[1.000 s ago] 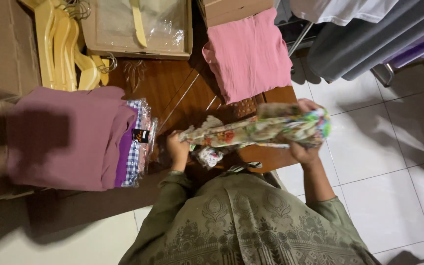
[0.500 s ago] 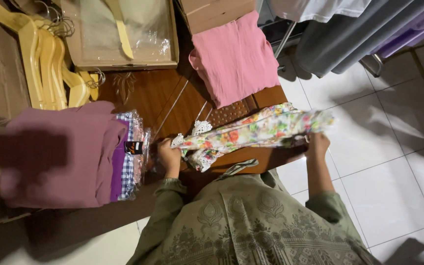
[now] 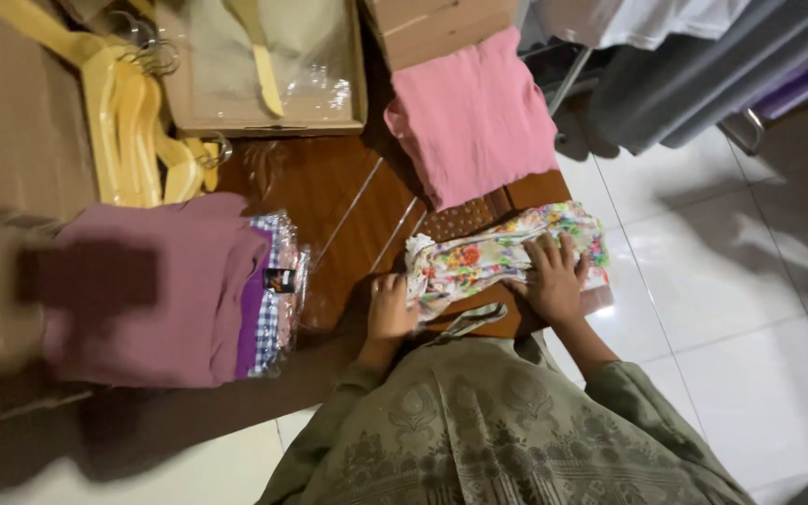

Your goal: Folding various items of clothing on a workspace and then removing a garment from a mannequin.

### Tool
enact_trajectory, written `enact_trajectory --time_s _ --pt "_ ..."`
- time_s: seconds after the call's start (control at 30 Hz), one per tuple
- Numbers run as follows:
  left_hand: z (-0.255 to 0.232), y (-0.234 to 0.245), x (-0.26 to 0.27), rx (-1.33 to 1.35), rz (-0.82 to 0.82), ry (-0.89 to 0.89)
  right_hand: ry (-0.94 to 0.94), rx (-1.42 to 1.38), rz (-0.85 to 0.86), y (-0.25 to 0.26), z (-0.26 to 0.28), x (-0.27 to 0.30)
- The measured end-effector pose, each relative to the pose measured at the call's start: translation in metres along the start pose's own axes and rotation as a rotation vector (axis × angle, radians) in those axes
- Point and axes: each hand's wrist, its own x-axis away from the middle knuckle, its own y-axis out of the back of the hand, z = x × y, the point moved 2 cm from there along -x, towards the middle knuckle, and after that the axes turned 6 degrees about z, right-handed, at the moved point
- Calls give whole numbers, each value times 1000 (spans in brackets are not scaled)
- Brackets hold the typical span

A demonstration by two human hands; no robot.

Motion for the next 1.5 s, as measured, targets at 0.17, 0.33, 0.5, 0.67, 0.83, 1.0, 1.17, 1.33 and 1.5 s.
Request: enact_trajectory --time_s 0.17,0.33,0.5,0.67,0.83,1.0,1.17,1.33,1.5 --pt "54 -17 -18 780 -14 510 -56 193 -116 -49 -8 -40" --pt "-30 122 -60 1530 -201 460 -9 82 -84 -41 25 -91" --pt "-59 191 -64 1258 -341 255 106 -277 101 -101 59 -138" --pt "-108 241 -60 1041 -392 -17 185 -571 308 -65 173 -123" --pt "-118 218 -64 943 -215 58 148 -947 567 -49 226 -100" --pt "-148 208 -83 591 298 31 5 -1348 792 -45 241 -70" --pt "-137 282 -70 714 418 -99 -68 -1735 995 -21 252 -67" --pt "-89 320 -60 877 -234 -318 -108 -2015 1227 8 269 -58" --pt "44 110 -22 1776 -51 -187 109 -1843 981 11 234 -68"
